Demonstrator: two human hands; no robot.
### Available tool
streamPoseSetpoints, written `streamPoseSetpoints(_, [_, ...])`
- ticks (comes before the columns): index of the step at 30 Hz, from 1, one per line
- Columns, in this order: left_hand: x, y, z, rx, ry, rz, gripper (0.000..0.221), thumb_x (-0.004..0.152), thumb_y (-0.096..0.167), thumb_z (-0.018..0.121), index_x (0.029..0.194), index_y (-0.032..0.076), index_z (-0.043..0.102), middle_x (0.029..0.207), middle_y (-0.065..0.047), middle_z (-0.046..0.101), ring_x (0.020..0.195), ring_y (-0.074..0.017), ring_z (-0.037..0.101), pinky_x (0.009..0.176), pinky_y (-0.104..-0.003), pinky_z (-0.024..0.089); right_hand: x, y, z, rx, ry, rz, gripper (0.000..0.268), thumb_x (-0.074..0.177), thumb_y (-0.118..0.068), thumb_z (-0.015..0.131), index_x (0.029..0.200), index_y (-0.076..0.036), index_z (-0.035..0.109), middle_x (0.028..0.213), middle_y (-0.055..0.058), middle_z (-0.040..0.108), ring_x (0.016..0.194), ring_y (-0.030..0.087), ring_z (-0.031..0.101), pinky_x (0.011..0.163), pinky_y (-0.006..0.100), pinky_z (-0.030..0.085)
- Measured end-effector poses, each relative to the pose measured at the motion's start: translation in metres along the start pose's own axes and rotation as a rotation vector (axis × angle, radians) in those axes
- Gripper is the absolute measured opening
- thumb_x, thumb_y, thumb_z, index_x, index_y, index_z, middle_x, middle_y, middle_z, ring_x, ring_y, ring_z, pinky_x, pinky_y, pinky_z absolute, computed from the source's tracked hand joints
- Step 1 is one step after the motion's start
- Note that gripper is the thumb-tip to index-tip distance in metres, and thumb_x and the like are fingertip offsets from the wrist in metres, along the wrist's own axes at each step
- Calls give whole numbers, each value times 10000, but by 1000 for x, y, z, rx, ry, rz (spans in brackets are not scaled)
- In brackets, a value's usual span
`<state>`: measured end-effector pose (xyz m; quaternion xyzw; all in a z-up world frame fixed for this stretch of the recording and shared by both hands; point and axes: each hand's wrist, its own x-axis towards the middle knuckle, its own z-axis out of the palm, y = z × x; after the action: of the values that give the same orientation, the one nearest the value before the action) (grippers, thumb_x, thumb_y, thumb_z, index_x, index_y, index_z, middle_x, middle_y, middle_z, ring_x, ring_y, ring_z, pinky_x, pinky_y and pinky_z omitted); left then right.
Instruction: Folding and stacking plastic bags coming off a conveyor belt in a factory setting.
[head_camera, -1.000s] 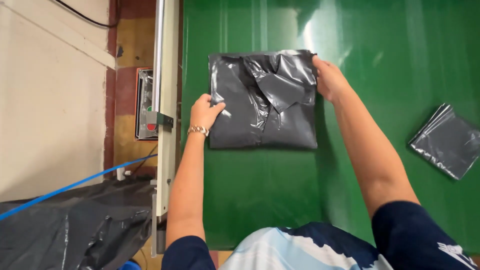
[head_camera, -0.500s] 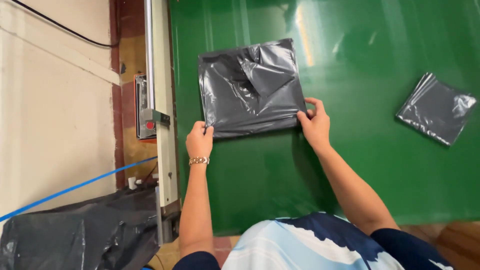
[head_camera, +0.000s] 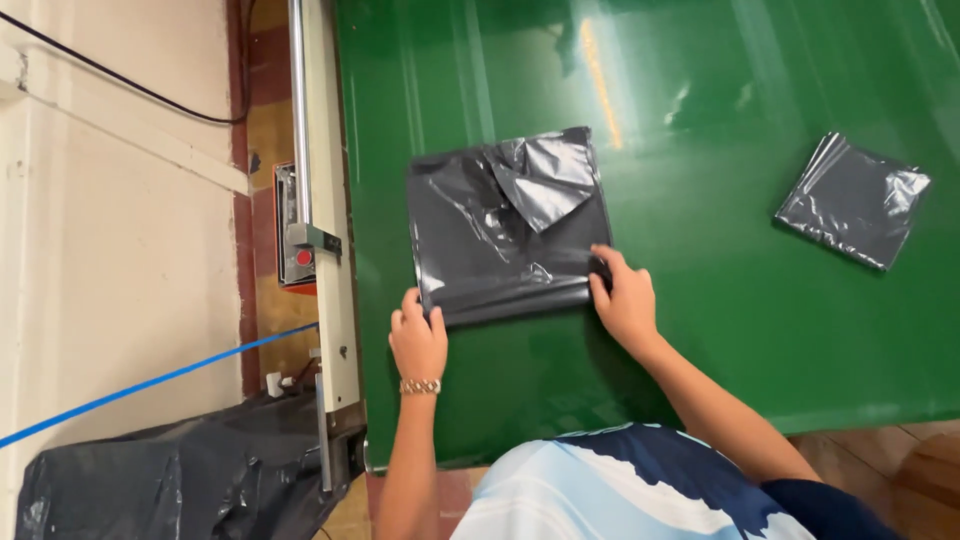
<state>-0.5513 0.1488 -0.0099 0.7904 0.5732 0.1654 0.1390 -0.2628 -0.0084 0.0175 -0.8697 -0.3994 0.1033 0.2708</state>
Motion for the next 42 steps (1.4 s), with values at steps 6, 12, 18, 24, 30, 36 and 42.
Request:
streamPoseSetpoints(6, [26, 61, 12, 323, 272, 406, 321, 879, 313, 631, 1178, 199, 605, 1099, -8, 623, 1169, -239, 575, 842, -419, 533, -2, -20, 5, -316, 373, -563, 285, 806, -405, 684, 1067, -289, 676, 1070, 41, 609, 930, 294, 575, 733, 404, 420])
streamPoseSetpoints(12, [59, 90, 55, 131, 154, 804, 464, 931, 387, 515, 1311, 124, 556, 1405, -94, 548, 1380, -297, 468, 1034, -513, 461, 58, -44, 50, -88, -4, -867, 476, 832, -271, 625, 1271, -93, 578, 1215, 145, 613, 1116, 350, 594, 917, 479, 453])
streamPoseSetpoints(18, [61, 98, 26, 154, -87, 710, 791, 859, 616, 527, 1470, 122, 444, 1587, -111, 378, 1499, -347, 274, 1112, -619, 332, 144, -54, 9, -384, 126, -544, 600, 845, -224, 698, 1388, -22, 545, 1378, 196, 562, 1361, 391, 453, 1084, 561, 329])
streamPoseSetpoints(24, [77, 88, 15, 168, -205, 606, 880, 843, 729, 494, 1503, 153, 408, 1613, -89, 331, 1519, -346, 213, 1129, -657, 273, 231, -28, 41, -430, -220, -484, 944, 708, -413, 816, 1508, -144, 393, 1513, 92, 414, 1416, 323, 361, 1083, 538, 360])
streamPoseSetpoints(30, [86, 68, 18, 268, -17, 460, 700, 853, 628, 586, 1380, 173, 513, 1495, -52, 446, 1420, -320, 355, 1052, -637, 352, 282, -21, 66, -501, -393, -274, 977, 495, -476, 948, 1234, -71, 454, 1147, 154, 548, 1064, 405, 597, 814, 550, 547])
streamPoseSetpoints(36, [95, 74, 47, -462, -216, 452, 275, 999, 435, 548, 1133, 254, 705, 1085, 74, 679, 1015, -139, 679, 918, -304, 534, 299, -15, 77, -516, -459, -260, 644, 543, -498, 878, 1067, -157, 720, 995, 70, 730, 961, 356, 706, 758, 552, 542])
streamPoseSetpoints(42, [119, 49, 23, -1383, -828, -318, 906, 920, 770, 102, 1351, 139, 589, 1413, -150, 583, 1312, -329, 562, 1072, -510, 416, 167, -48, -11, -105, -192, -541, 334, 762, -151, 772, 1051, -134, 605, 901, 59, 678, 917, 319, 676, 836, 465, 485])
